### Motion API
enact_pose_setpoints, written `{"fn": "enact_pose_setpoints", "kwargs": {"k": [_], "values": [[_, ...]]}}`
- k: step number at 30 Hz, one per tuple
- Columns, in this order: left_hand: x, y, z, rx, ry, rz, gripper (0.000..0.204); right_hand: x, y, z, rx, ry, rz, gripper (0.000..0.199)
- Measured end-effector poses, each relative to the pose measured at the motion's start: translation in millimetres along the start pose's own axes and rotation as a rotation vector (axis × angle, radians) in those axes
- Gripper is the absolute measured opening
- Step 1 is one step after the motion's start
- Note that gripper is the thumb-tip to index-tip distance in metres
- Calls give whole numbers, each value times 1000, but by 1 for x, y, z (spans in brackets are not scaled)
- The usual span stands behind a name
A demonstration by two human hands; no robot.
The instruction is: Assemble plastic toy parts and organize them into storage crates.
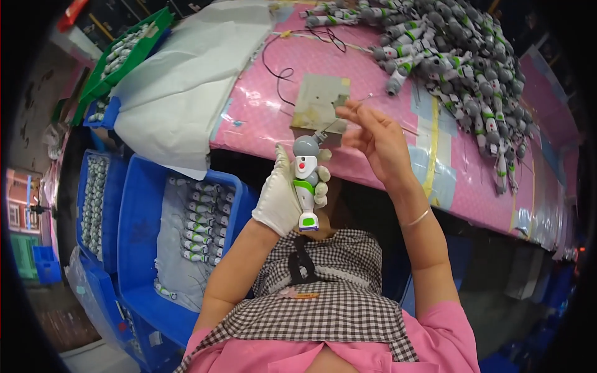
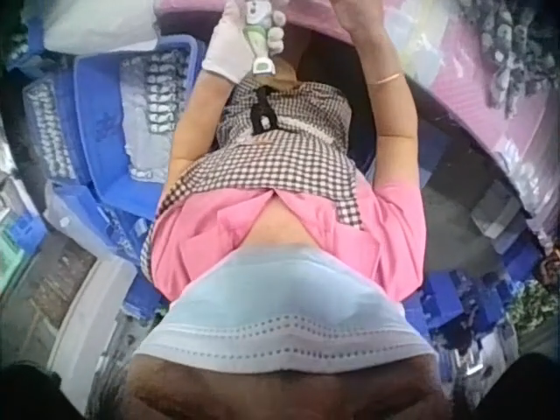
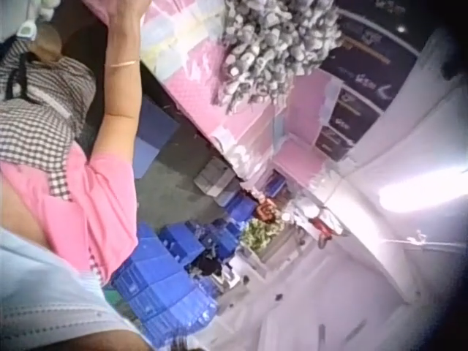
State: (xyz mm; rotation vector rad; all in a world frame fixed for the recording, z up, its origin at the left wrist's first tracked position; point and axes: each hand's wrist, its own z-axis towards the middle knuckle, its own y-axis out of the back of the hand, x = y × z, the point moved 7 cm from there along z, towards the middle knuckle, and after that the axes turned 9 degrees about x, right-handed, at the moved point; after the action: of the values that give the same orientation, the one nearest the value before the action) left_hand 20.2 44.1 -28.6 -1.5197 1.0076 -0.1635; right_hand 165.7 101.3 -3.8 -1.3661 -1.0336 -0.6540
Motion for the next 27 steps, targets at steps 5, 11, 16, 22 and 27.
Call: {"fn": "enact_pose_setpoints", "kwargs": {"k": [5, 11, 16, 22, 27], "values": [[25, 0, 5, 52, 113, -35, 71, 4, 23, -4, -80, 98, 267, 28], [40, 3, 8, 13, 143, 41, 66, -7, 52, -1, -109, 44, 137, 18], [38, -5, 10, 45, 112, 207, 50, -9, 48, 10, -57, -19, -215, 15], [-11, -11, 30, -116, -151, 712, 30, 11, 44, 26, -118, 191, -708, 17], [-33, -7, 40, -185, -140, 675, 30, 15, 48, 39, -92, 109, -829, 19]]}}
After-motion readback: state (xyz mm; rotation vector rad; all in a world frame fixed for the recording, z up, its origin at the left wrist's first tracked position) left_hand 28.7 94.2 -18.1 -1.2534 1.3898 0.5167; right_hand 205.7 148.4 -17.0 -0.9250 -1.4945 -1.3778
